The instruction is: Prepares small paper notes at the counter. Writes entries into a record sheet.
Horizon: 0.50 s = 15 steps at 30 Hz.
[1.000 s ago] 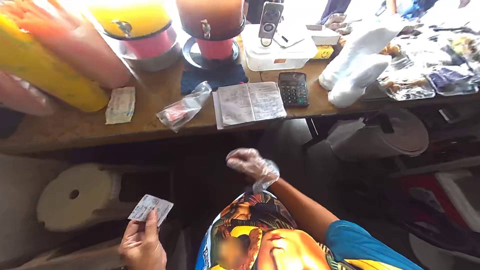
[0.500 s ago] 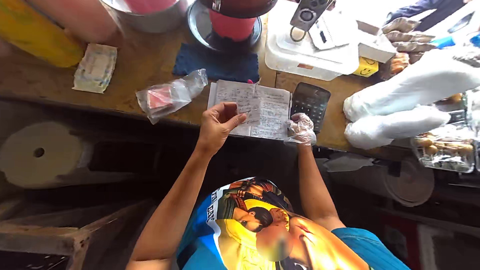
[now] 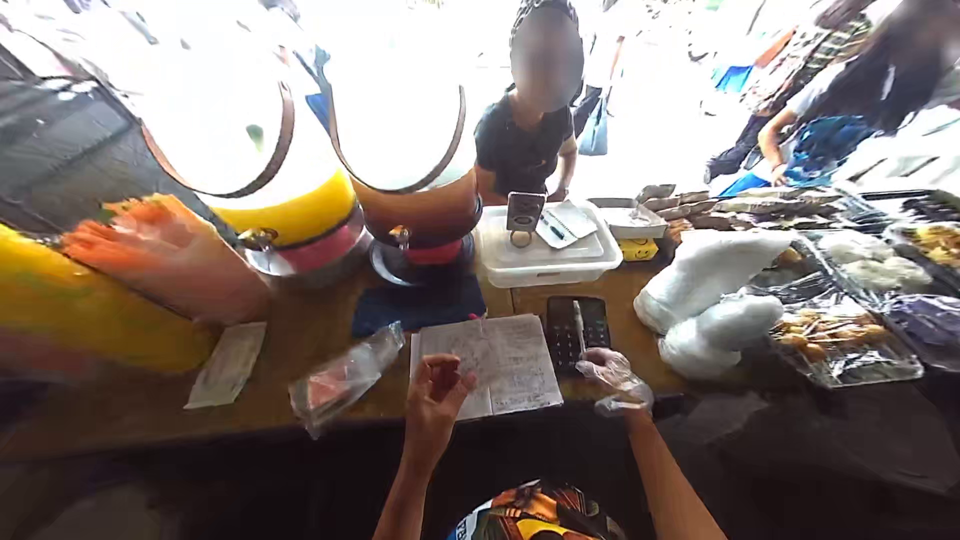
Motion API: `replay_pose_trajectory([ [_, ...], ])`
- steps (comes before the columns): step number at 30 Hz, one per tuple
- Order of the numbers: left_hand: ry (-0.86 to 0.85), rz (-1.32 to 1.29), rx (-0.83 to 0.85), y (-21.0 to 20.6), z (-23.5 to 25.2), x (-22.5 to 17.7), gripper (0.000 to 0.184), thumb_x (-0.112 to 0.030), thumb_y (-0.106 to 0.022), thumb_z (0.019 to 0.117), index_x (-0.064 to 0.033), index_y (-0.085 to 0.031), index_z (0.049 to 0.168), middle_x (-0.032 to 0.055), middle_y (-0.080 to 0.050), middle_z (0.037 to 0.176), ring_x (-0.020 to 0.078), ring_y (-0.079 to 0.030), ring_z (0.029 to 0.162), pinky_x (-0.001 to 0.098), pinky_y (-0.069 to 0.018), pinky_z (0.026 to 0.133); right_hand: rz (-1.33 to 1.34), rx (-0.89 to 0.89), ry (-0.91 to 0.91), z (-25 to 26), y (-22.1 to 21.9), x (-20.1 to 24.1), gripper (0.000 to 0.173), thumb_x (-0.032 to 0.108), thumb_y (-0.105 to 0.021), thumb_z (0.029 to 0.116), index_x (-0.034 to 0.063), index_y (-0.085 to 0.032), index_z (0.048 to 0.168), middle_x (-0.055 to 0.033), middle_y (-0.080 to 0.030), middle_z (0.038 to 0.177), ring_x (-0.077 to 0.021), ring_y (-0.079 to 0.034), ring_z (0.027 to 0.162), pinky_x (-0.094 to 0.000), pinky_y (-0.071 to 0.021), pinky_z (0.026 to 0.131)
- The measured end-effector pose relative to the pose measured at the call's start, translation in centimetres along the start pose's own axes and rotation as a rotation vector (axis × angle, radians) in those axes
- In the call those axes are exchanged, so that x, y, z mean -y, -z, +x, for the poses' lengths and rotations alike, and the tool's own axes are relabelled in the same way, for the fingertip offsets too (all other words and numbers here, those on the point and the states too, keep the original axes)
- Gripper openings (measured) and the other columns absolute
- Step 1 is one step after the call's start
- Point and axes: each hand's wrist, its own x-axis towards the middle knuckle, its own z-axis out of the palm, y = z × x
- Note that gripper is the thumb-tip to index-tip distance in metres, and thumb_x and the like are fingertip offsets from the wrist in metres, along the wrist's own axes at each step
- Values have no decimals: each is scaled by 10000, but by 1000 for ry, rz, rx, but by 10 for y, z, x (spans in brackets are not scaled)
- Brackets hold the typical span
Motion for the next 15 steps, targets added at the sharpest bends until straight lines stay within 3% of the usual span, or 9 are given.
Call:
replay_pose_trajectory([
  [4,32,65,64,9,-20,10,258,19,-686,857,76,-657,1106,2,-719,1006,-25,-664,823,176,-573,768,161,-157,169,-16,-15,-12,284,102,-742,876,-77,-690,1090,-237,-708,1035,-339,-694,954,-519,-555,902],
  [7,139,68,55,10,-37,27,294,46,-688,846,87,-663,1137,34,-720,1018,-7,-664,799,181,-571,746,295,-218,184,-26,-45,-9,256,58,-745,857,-61,-697,1079,-207,-712,1064,-295,-691,973,-474,-556,902],
  [10,174,26,6,11,-41,29,299,77,-691,831,64,-665,1128,-2,-714,977,-1,-667,778,184,-582,725,309,-239,195,-25,-64,-5,226,26,-725,874,-54,-710,1085,-206,-714,1095,-284,-693,1025,-441,-557,942],
  [13,73,45,-9,14,-28,18,330,51,-701,831,82,-643,1154,-6,-711,1023,-11,-669,811,181,-583,750,247,-305,314,-19,-69,1,223,134,-672,949,-50,-728,1062,-202,-723,1075,-290,-694,1036,-459,-546,965],
  [15,-40,80,7,14,-12,2,371,12,-719,841,109,-626,1186,13,-714,1094,-22,-670,859,173,-578,787,182,-342,429,-18,-61,19,376,217,-497,1042,-78,-727,1015,-210,-735,1004,-298,-711,978,-491,-551,926],
])
